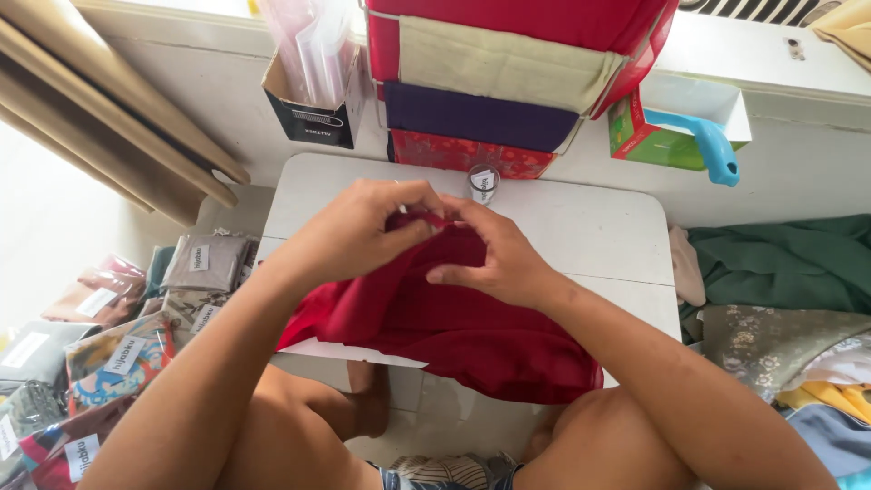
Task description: Clean a red garment using a lint roller after folding it on a table
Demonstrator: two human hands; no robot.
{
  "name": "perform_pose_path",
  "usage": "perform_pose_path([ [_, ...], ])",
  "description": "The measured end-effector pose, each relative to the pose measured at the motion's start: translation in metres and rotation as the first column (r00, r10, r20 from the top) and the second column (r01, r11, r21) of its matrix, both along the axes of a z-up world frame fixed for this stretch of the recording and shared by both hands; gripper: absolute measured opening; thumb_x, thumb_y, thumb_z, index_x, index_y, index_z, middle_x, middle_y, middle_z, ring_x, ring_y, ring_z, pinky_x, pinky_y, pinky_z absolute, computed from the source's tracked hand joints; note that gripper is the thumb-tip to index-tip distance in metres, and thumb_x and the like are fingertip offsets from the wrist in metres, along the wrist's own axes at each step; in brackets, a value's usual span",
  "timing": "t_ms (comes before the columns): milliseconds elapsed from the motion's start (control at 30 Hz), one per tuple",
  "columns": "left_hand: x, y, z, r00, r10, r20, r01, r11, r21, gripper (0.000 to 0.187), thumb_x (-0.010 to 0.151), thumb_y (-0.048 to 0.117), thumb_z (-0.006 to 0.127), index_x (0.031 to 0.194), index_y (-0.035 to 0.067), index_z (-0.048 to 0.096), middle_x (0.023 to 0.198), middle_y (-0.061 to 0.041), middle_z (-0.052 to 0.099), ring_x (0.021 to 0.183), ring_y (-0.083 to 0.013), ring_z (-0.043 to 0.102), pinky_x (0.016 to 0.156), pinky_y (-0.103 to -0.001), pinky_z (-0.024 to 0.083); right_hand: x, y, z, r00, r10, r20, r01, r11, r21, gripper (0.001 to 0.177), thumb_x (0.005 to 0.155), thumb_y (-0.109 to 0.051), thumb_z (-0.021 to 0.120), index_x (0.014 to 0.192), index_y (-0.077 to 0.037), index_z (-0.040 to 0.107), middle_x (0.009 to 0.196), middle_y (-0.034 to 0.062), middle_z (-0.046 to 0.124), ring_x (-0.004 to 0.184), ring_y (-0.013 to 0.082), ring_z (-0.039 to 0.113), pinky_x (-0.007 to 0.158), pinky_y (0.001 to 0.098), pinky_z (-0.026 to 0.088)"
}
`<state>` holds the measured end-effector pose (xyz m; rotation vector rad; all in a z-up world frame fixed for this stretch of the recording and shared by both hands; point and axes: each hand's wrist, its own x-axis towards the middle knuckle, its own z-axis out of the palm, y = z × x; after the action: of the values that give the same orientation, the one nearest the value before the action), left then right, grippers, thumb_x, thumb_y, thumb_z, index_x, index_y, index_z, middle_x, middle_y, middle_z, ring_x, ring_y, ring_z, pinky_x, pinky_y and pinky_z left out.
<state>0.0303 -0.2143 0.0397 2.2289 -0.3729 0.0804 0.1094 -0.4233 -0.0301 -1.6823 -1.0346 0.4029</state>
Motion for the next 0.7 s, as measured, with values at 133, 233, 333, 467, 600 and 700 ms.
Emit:
perform_pose_path([
  [133, 0.006, -0.002, -0.006, 0.998, -0.003, -0.069, 0.002, 1.000, -0.010, 0.009, 0.092, 0.013, 0.064, 0.100, 0.012, 0.068, 0.082, -0.010, 0.073, 0.074, -0.0299, 0.071, 0.071, -0.041, 0.057, 0.004, 0.011, -0.005, 0.999, -0.039, 0.006, 0.038, 0.994, 0.102, 0.012, 0.084, -0.016, 0.086, 0.089, -0.011, 0.077, 0.080, 0.0014, 0.072, 0.081, 0.0127, 0.067, 0.086, 0.0325, 0.054],
  [233, 0.010, 0.003, -0.015, 0.996, 0.039, -0.078, -0.041, 0.999, -0.033, 0.008, 0.094, 0.016, 0.064, 0.100, 0.012, 0.067, 0.079, -0.007, 0.073, 0.073, -0.0250, 0.069, 0.067, -0.038, 0.057, 0.009, 0.011, -0.010, 0.994, -0.084, -0.075, 0.093, 0.987, 0.133, 0.010, 0.085, -0.013, 0.085, 0.089, -0.010, 0.077, 0.082, -0.0008, 0.076, 0.083, 0.0052, 0.059, 0.090, 0.0296, 0.053],
  [333, 0.011, 0.008, -0.019, 0.995, 0.066, -0.080, -0.072, 0.994, -0.077, 0.012, 0.096, 0.020, 0.065, 0.102, 0.010, 0.068, 0.082, -0.013, 0.073, 0.073, -0.0250, 0.068, 0.071, -0.039, 0.056, 0.011, 0.010, -0.015, 0.983, -0.081, -0.162, 0.114, 0.972, 0.207, 0.012, 0.085, -0.008, 0.086, 0.089, -0.006, 0.074, 0.086, -0.0010, 0.075, 0.090, 0.0053, 0.062, 0.097, 0.0299, 0.052],
  [467, 0.013, 0.014, -0.026, 0.991, 0.094, -0.097, -0.106, 0.987, -0.120, 0.012, 0.094, 0.021, 0.071, 0.100, 0.011, 0.069, 0.081, -0.009, 0.072, 0.072, -0.0224, 0.068, 0.070, -0.037, 0.057, 0.012, 0.008, -0.026, 0.966, -0.052, -0.253, 0.103, 0.976, 0.193, 0.010, 0.085, -0.004, 0.084, 0.094, -0.003, 0.078, 0.078, -0.0002, 0.071, 0.080, 0.0042, 0.061, 0.082, 0.0248, 0.055],
  [600, 0.016, 0.015, -0.032, 0.990, 0.090, -0.104, -0.112, 0.967, -0.228, 0.012, 0.093, 0.021, 0.076, 0.100, 0.014, 0.069, 0.080, -0.003, 0.063, 0.068, -0.0128, 0.059, 0.066, -0.029, 0.055, 0.009, 0.009, -0.026, 0.940, -0.054, -0.336, 0.123, 0.974, 0.189, 0.016, 0.082, 0.000, 0.086, 0.095, 0.000, 0.078, 0.072, 0.0047, 0.071, 0.069, 0.0064, 0.063, 0.071, 0.0224, 0.057],
  [700, 0.010, 0.008, -0.023, 0.982, 0.092, -0.168, -0.139, 0.944, -0.298, 0.012, 0.090, 0.015, 0.076, 0.101, 0.014, 0.070, 0.087, -0.004, 0.069, 0.061, -0.0103, 0.054, 0.062, -0.024, 0.051, 0.013, 0.006, -0.024, 0.944, -0.074, -0.322, 0.144, 0.969, 0.199, 0.020, 0.079, 0.001, 0.088, 0.097, -0.001, 0.078, 0.073, 0.0032, 0.070, 0.069, 0.0048, 0.061, 0.069, 0.0212, 0.056],
])
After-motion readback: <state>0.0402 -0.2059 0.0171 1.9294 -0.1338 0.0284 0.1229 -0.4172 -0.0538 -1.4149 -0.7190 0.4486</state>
